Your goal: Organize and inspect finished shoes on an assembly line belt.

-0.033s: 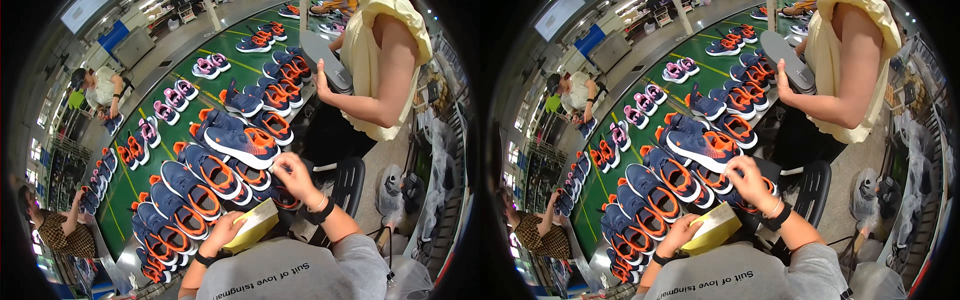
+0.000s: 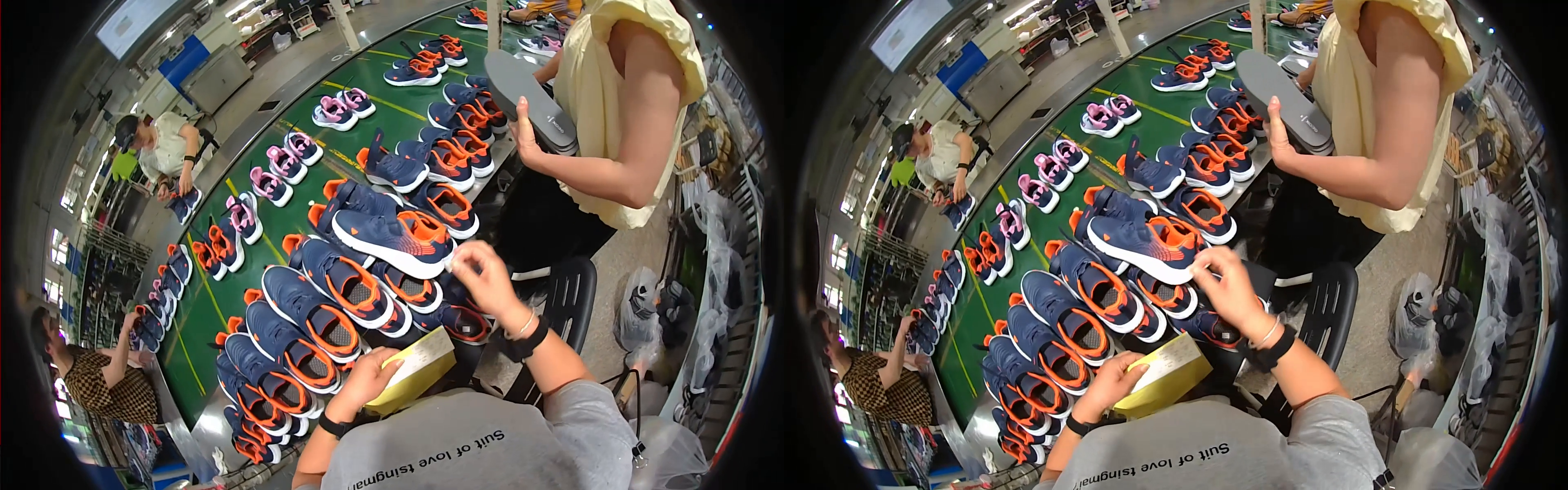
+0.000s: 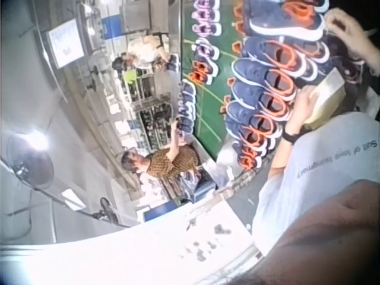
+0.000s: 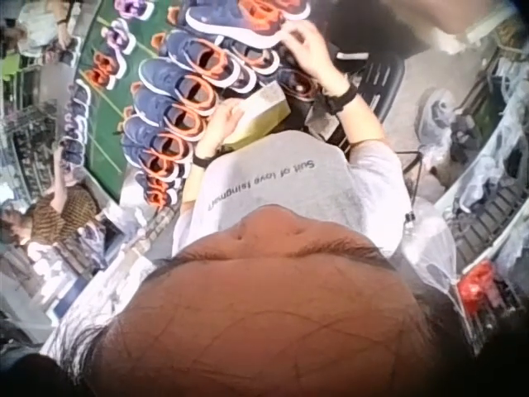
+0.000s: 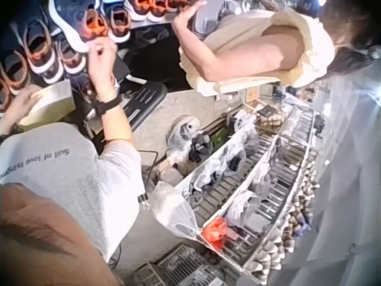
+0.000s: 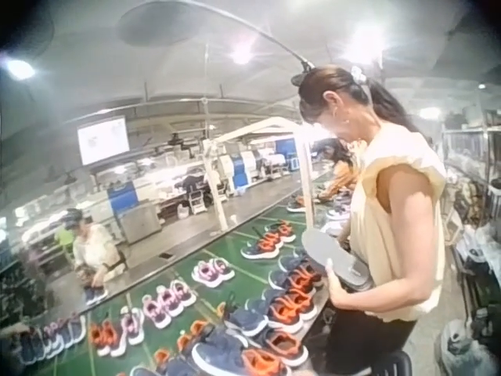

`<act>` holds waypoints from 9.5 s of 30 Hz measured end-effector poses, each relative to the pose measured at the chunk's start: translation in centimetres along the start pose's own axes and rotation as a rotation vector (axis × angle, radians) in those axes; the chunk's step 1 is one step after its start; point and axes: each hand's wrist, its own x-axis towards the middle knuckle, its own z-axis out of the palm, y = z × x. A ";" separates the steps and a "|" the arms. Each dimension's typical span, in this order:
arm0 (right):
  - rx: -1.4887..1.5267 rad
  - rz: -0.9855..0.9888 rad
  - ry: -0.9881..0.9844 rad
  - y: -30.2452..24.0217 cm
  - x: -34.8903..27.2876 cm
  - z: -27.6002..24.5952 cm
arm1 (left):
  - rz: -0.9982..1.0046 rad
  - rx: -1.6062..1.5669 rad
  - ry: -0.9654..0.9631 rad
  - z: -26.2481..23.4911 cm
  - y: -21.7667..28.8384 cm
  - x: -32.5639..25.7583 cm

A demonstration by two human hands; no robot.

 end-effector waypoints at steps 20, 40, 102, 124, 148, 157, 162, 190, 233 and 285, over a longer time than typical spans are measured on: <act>0.433 0.440 -0.019 8.0 8.0 -3.0 | -0.089 0.196 -0.110 1.1 0.4 2.7; 0.489 0.461 -0.356 3.5 8.4 1.1 | -0.041 0.044 0.137 1.1 -1.3 0.0; -0.254 -0.140 -1.265 -12.2 -23.2 56.4 | -0.608 0.000 1.032 -4.0 -24.4 -39.8; -0.669 -0.334 -0.958 -14.6 -28.5 56.5 | -0.542 -0.053 0.885 -6.6 -30.0 -42.7; -1.106 -0.233 -0.969 -13.2 -31.4 60.9 | -0.502 -0.042 0.802 -6.1 -30.8 -43.9; -1.137 -0.279 -0.964 -12.7 -31.6 61.0 | -0.383 0.045 0.912 -5.8 -30.7 -43.8; -1.075 -0.304 -0.921 -12.5 -31.3 60.7 | -0.391 0.050 0.869 -6.2 -30.7 -43.9; -0.619 0.043 -1.162 -15.1 -20.0 68.9 | -0.372 0.043 0.909 -6.4 -32.0 -45.6; -0.985 0.072 -1.126 -0.6 8.4 69.3 | -0.775 0.485 0.502 -43.7 -45.0 -17.8; -1.010 -0.538 -1.382 -15.1 -20.2 68.0 | -0.891 0.084 0.869 -12.8 -26.6 -44.8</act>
